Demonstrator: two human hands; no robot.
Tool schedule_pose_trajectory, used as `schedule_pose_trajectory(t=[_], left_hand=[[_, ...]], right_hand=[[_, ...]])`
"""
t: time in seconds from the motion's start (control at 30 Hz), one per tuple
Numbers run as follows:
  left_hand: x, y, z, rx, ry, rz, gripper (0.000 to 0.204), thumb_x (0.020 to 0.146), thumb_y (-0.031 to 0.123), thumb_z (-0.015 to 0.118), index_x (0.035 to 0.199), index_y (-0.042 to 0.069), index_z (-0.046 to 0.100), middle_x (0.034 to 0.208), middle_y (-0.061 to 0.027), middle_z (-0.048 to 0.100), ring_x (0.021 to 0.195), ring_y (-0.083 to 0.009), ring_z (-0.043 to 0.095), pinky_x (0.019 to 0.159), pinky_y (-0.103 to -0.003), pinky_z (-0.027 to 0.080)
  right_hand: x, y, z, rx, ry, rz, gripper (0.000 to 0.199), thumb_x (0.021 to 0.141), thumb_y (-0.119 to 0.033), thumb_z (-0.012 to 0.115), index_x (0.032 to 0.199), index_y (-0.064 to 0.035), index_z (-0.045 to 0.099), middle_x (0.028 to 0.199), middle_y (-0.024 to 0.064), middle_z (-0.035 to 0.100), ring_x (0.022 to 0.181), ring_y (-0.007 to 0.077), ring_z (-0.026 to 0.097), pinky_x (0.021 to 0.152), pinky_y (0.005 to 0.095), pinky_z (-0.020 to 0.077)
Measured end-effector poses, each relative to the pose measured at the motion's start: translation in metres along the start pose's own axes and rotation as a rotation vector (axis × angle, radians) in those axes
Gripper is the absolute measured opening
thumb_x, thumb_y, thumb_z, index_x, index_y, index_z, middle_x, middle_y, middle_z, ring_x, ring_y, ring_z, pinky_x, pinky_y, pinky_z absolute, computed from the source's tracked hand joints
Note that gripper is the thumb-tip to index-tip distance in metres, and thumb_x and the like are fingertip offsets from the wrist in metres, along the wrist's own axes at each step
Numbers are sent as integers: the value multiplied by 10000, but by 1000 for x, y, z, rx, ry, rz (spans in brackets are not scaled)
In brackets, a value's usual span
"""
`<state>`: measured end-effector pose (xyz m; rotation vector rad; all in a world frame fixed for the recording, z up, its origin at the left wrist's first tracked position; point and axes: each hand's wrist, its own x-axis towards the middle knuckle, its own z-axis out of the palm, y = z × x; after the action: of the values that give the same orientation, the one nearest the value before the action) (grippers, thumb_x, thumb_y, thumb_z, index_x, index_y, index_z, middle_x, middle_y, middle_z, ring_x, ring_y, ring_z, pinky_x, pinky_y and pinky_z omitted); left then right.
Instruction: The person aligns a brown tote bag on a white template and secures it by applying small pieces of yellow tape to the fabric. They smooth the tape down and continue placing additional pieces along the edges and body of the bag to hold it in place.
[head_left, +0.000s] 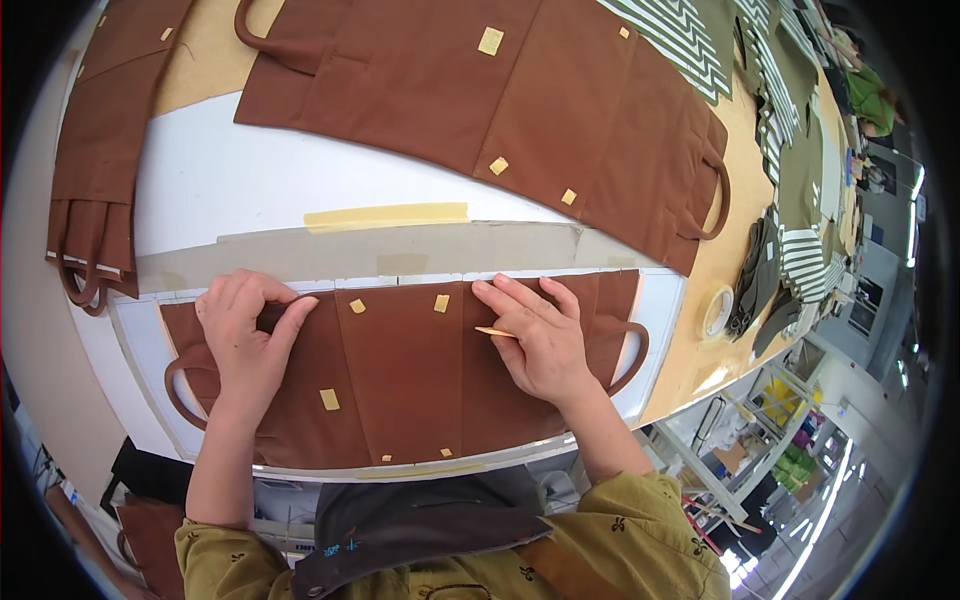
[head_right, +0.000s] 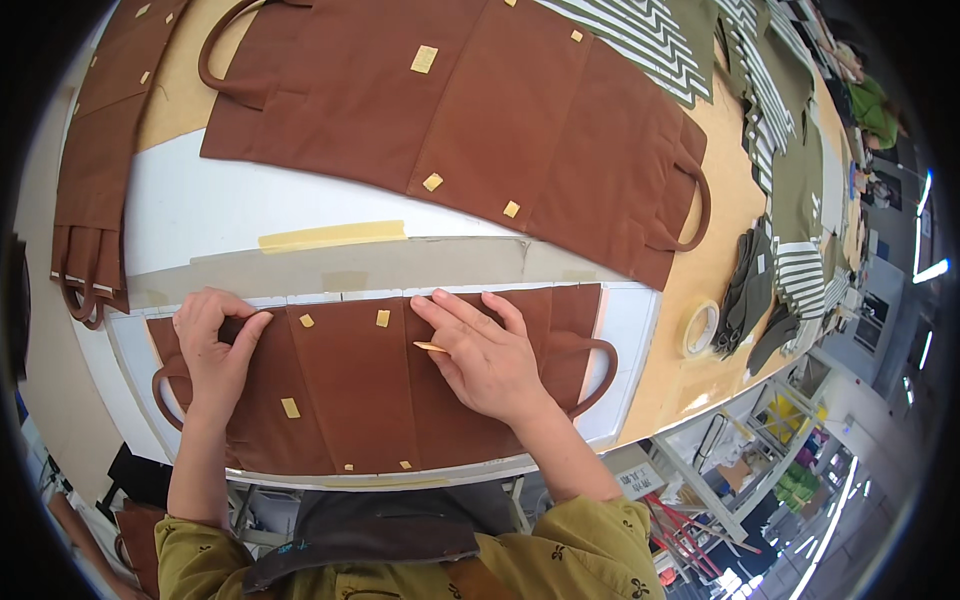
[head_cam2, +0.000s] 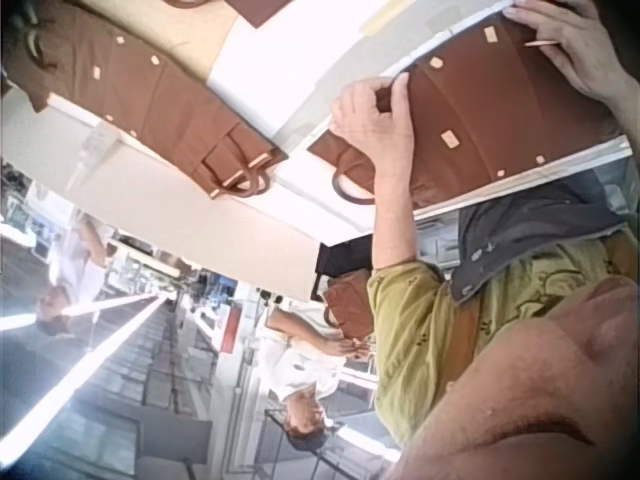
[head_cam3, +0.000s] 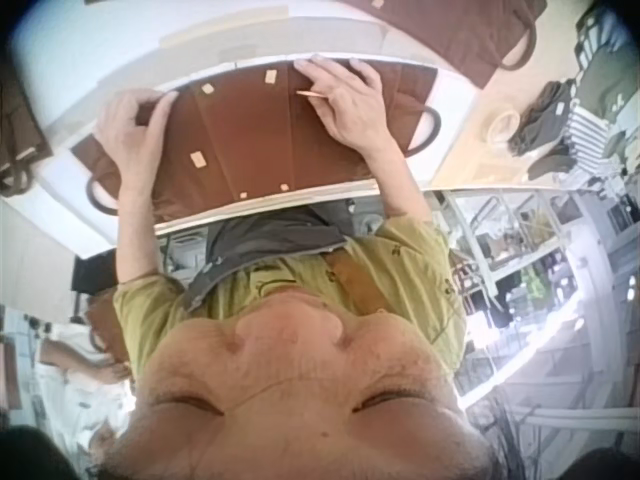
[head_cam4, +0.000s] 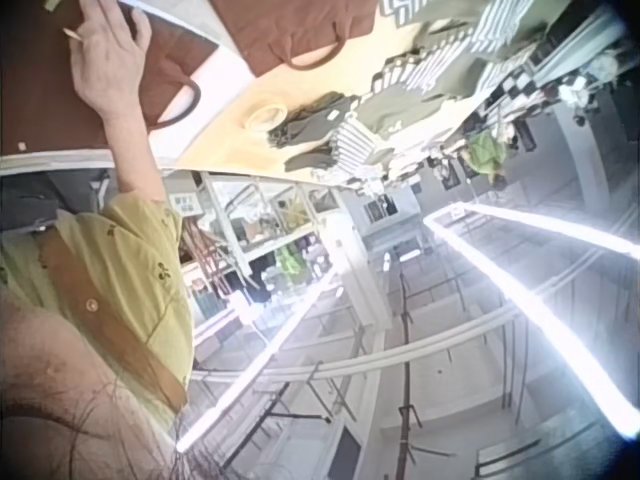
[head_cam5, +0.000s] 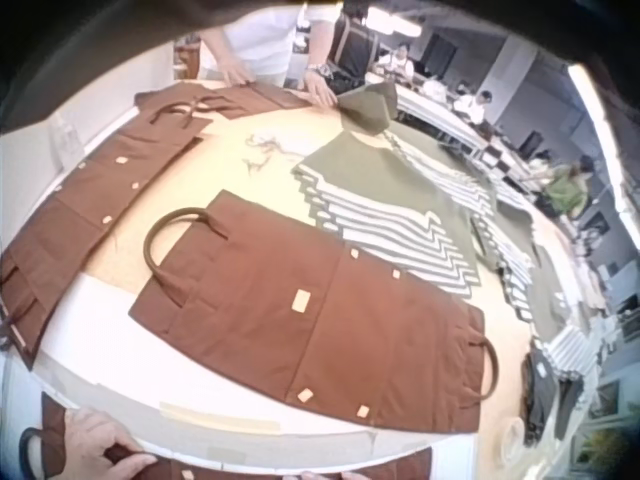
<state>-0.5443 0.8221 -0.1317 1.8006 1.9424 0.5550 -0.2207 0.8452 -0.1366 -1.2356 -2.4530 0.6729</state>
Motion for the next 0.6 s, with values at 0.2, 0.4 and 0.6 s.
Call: schedule_pose_trajectory(t=[0.2,0.4,0.6], left_hand=[[0,-3,1,18,8,14,211,769,208,833,801,152,632,810,40,594,859,-179,535,826,-356,319],[1,-2,-1,38,5,26,213,769,212,833,804,153,631,811,38,595,859,-179,533,828,-355,319],[2,0,-1,31,-3,27,215,762,205,837,804,154,633,811,37,596,857,-178,533,829,-355,320]], right_hand=[[1,-3,2,-52,6,16,225,849,-95,734,924,-146,527,1384,42,643,1306,189,585,1116,403,327],[-1,-5,4,-75,2,44,208,863,-111,720,926,-146,525,1382,41,644,1316,190,577,1113,401,318],[-4,-7,5,-84,-1,75,195,872,-114,709,936,-146,528,1385,32,643,1311,182,579,1115,397,306]])
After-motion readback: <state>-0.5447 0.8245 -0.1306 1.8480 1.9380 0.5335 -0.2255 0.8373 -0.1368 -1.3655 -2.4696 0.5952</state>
